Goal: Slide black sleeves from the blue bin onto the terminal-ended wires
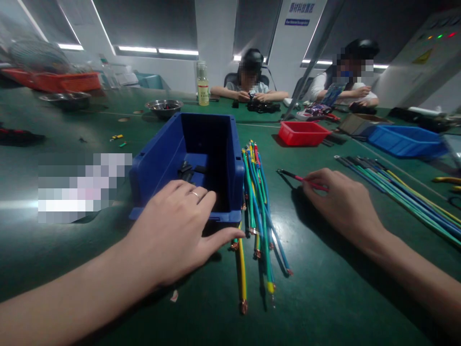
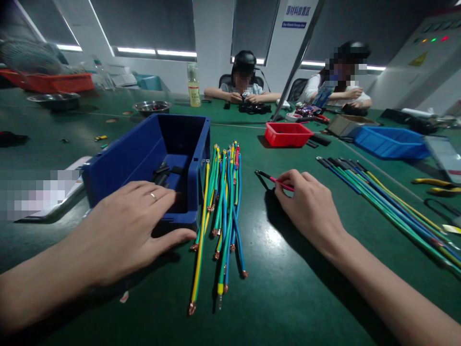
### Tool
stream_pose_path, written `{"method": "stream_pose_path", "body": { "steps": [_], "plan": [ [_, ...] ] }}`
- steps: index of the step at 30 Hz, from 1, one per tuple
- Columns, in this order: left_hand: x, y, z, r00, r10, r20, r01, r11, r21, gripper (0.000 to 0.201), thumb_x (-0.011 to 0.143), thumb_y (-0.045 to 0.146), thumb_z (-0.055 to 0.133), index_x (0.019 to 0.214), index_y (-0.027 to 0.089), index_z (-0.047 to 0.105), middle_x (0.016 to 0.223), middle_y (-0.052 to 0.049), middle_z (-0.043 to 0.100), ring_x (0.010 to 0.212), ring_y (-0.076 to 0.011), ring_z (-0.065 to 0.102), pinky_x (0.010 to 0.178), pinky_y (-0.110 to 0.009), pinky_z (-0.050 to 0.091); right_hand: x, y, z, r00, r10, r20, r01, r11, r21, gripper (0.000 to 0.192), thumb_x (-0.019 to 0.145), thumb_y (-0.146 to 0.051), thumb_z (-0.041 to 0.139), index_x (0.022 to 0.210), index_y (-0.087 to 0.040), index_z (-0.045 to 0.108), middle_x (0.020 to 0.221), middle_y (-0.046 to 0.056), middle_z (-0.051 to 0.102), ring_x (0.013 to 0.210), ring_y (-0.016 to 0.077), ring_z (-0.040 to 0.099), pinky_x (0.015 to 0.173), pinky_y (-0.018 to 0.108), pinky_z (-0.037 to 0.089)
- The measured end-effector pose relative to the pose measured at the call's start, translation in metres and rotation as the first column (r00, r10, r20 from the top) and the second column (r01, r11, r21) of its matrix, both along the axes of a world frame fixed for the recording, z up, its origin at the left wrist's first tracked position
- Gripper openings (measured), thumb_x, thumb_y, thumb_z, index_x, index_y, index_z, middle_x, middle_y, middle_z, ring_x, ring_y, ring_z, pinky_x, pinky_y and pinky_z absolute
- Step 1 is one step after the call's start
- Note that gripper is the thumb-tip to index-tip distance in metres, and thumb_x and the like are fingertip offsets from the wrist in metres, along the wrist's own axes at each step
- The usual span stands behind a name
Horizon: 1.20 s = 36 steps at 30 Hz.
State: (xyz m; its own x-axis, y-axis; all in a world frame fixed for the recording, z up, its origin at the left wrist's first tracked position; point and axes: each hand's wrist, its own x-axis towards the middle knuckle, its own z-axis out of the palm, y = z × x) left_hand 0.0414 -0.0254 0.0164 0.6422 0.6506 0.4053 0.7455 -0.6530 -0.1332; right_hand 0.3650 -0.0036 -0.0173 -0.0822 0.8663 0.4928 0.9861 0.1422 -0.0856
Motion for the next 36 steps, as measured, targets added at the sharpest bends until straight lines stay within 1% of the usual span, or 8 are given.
{"method": "stream_pose_path", "body": {
  "steps": [5, 14, 20, 23, 25, 27, 32, 36],
  "plan": [
    [-0.003, 0.001, 0.006, 1.000, -0.031, -0.004, 0.030, 0.986, -0.163, 0.036, 0.093, 0.052, 0.058, 0.080, 0.020, 0.064, 0.074, -0.005, 0.070, 0.063, -0.0238, 0.067, 0.053, -0.032, 0.045, 0.002, 0.001, -0.001, 0.993, 0.023, 0.116, -0.019, 0.999, -0.040, 0.025, 0.095, -0.037, 0.048, 0.092, -0.018, 0.064, 0.085, 0.010, 0.065, 0.073, 0.0223, 0.058, 0.060, 0.033, 0.044],
    [-0.004, 0.003, 0.005, 0.997, -0.059, 0.048, 0.068, 0.973, -0.220, 0.024, 0.089, 0.043, 0.065, 0.082, 0.020, 0.064, 0.078, -0.003, 0.069, 0.069, -0.0235, 0.065, 0.058, -0.032, 0.046, 0.010, 0.004, -0.005, 0.992, 0.124, 0.025, -0.120, 0.984, -0.132, 0.023, 0.091, -0.025, 0.047, 0.100, -0.017, 0.066, 0.096, 0.010, 0.063, 0.079, 0.0209, 0.061, 0.063, 0.032, 0.049],
    [-0.003, -0.003, -0.002, 0.981, -0.157, 0.112, 0.175, 0.969, -0.174, 0.011, 0.085, 0.013, 0.063, 0.094, 0.019, 0.063, 0.097, -0.006, 0.063, 0.082, -0.0215, 0.060, 0.063, -0.032, 0.048, 0.020, 0.008, -0.006, 0.991, 0.132, -0.005, -0.131, 0.979, -0.157, 0.023, 0.090, -0.020, 0.048, 0.101, -0.015, 0.067, 0.097, 0.012, 0.064, 0.078, 0.0212, 0.063, 0.064, 0.033, 0.052],
    [0.001, -0.006, -0.016, 0.952, -0.296, 0.078, 0.295, 0.955, 0.029, 0.015, 0.086, 0.004, 0.054, 0.085, 0.016, 0.062, 0.089, -0.007, 0.063, 0.076, -0.0203, 0.055, 0.057, -0.032, 0.044, 0.024, 0.007, -0.007, 0.986, 0.169, -0.002, -0.167, 0.973, -0.161, 0.022, 0.090, -0.019, 0.050, 0.104, -0.015, 0.067, 0.100, 0.012, 0.064, 0.080, 0.0212, 0.063, 0.066, 0.033, 0.052],
    [0.003, -0.007, -0.026, 0.916, -0.395, 0.068, 0.370, 0.898, 0.240, 0.019, 0.089, 0.003, 0.053, 0.079, 0.015, 0.063, 0.084, -0.007, 0.065, 0.072, -0.0194, 0.053, 0.054, -0.032, 0.041, 0.026, 0.006, -0.007, 0.981, 0.193, 0.002, -0.190, 0.968, -0.163, 0.023, 0.092, -0.019, 0.049, 0.107, -0.015, 0.066, 0.101, 0.012, 0.064, 0.081, 0.0209, 0.063, 0.067, 0.032, 0.052],
    [0.005, -0.007, -0.032, 0.905, -0.421, 0.062, 0.385, 0.871, 0.305, 0.022, 0.090, 0.002, 0.054, 0.073, 0.015, 0.062, 0.083, -0.007, 0.065, 0.071, -0.0189, 0.052, 0.054, -0.032, 0.039, 0.027, 0.005, -0.007, 0.981, 0.195, -0.010, -0.194, 0.966, -0.171, 0.025, 0.094, -0.019, 0.046, 0.108, -0.017, 0.066, 0.103, 0.012, 0.064, 0.083, 0.0205, 0.063, 0.069, 0.031, 0.051],
    [0.007, -0.008, -0.028, 0.929, -0.368, 0.033, 0.357, 0.918, 0.170, 0.019, 0.092, 0.005, 0.051, 0.081, 0.016, 0.061, 0.078, -0.005, 0.060, 0.070, -0.0184, 0.049, 0.056, -0.031, 0.037, 0.025, 0.009, -0.007, 0.995, 0.099, -0.015, -0.100, 0.968, -0.232, 0.026, 0.091, -0.019, 0.047, 0.107, -0.016, 0.067, 0.105, 0.012, 0.064, 0.083, 0.0220, 0.064, 0.072, 0.033, 0.051],
    [0.006, -0.010, -0.025, 0.929, -0.370, 0.013, 0.362, 0.915, 0.179, 0.014, 0.092, 0.006, 0.052, 0.089, 0.015, 0.062, 0.086, -0.006, 0.063, 0.073, -0.0192, 0.050, 0.059, -0.032, 0.039, 0.025, 0.010, -0.006, 0.997, 0.080, -0.015, -0.081, 0.959, -0.271, 0.028, 0.091, -0.020, 0.046, 0.110, -0.016, 0.066, 0.109, 0.012, 0.063, 0.088, 0.0227, 0.064, 0.076, 0.033, 0.051]
  ]
}}
